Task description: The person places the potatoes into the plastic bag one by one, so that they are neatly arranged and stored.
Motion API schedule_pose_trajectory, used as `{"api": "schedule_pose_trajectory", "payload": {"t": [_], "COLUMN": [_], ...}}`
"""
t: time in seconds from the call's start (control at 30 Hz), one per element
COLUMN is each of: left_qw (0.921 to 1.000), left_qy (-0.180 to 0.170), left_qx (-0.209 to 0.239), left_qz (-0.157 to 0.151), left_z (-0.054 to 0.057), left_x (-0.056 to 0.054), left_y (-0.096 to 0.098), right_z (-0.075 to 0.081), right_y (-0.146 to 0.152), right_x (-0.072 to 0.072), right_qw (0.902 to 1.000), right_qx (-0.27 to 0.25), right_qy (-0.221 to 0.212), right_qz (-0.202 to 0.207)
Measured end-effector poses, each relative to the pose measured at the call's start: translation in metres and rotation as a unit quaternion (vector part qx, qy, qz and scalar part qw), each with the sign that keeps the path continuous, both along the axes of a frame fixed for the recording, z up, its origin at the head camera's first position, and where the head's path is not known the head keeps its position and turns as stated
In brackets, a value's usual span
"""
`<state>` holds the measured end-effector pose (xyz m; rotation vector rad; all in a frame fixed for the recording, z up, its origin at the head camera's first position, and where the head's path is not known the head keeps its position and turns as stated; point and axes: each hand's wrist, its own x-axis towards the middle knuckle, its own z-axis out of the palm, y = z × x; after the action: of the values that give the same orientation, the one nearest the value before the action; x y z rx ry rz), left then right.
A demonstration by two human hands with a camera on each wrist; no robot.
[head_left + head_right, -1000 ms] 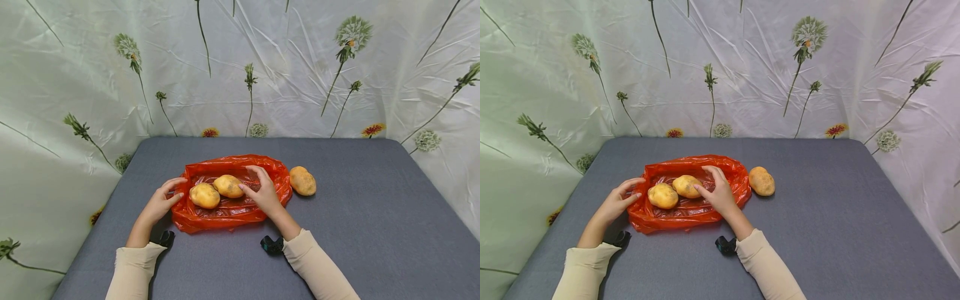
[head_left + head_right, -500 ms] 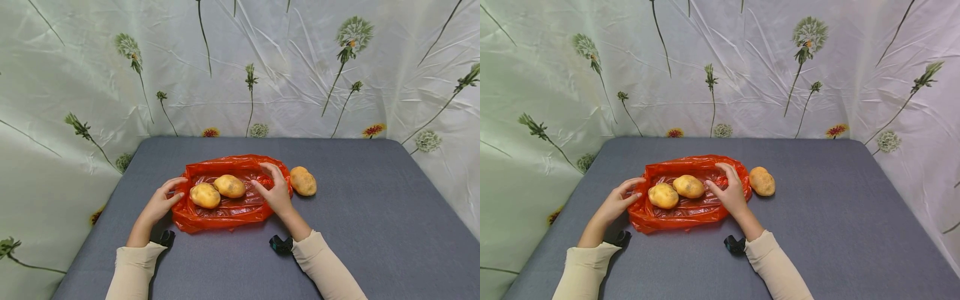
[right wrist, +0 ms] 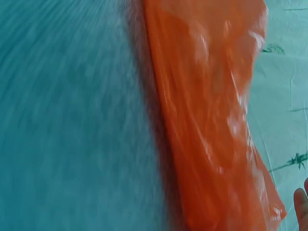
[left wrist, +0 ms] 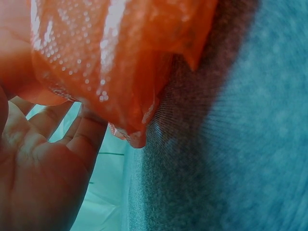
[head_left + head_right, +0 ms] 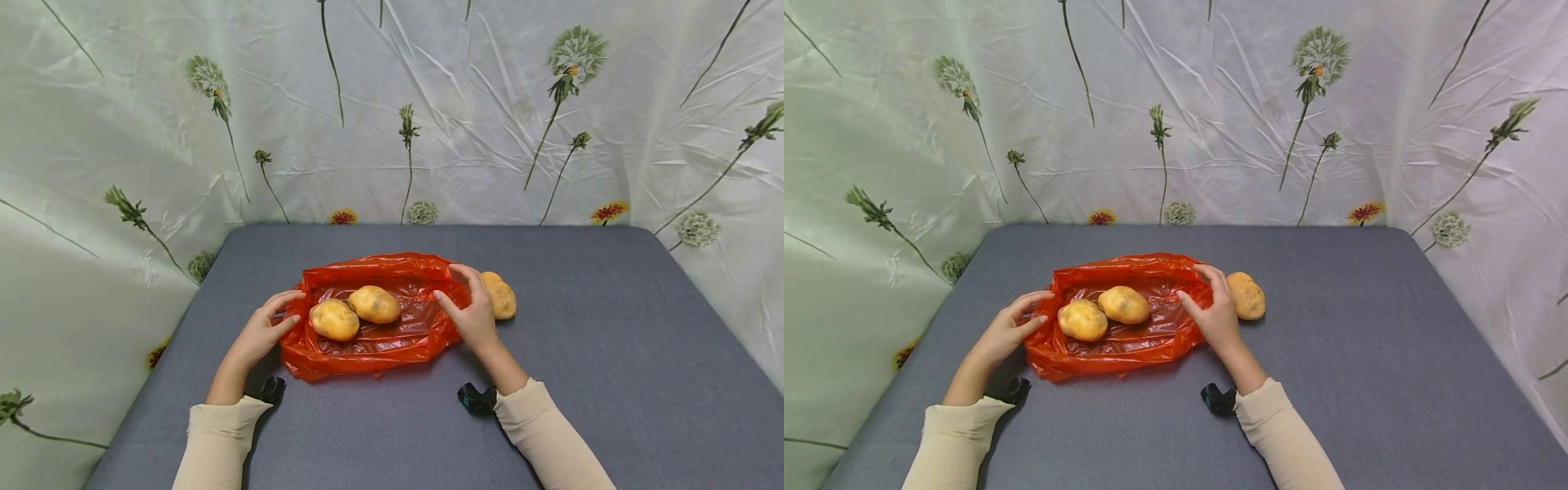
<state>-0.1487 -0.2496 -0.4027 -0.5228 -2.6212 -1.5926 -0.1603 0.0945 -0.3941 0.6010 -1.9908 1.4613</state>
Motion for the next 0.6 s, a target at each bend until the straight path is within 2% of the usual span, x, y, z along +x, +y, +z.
{"api": "schedule_pose_trajectory", "payload": {"t": [0.2, 0.43, 0.6], "left_qw": [1.0000, 1.0000, 1.0000], "left_qy": [0.005, 0.003, 0.006], "left_qx": [-0.005, -0.002, -0.007], "left_qz": [0.000, -0.001, -0.001], "left_z": [0.000, -0.001, -0.002], "left_x": [0.000, 0.000, -0.001], "left_y": [0.000, 0.000, 0.000], "right_z": [-0.002, -0.005, -0.009], "right_y": [0.013, 0.029, 0.039], "right_x": [0.001, 0.001, 0.001], "right_qw": [0.9998, 0.9981, 0.9977], "right_qx": [-0.008, 0.008, -0.007], "right_qy": [-0.007, 0.021, 0.022], "right_qz": [-0.015, -0.058, -0.064]}}
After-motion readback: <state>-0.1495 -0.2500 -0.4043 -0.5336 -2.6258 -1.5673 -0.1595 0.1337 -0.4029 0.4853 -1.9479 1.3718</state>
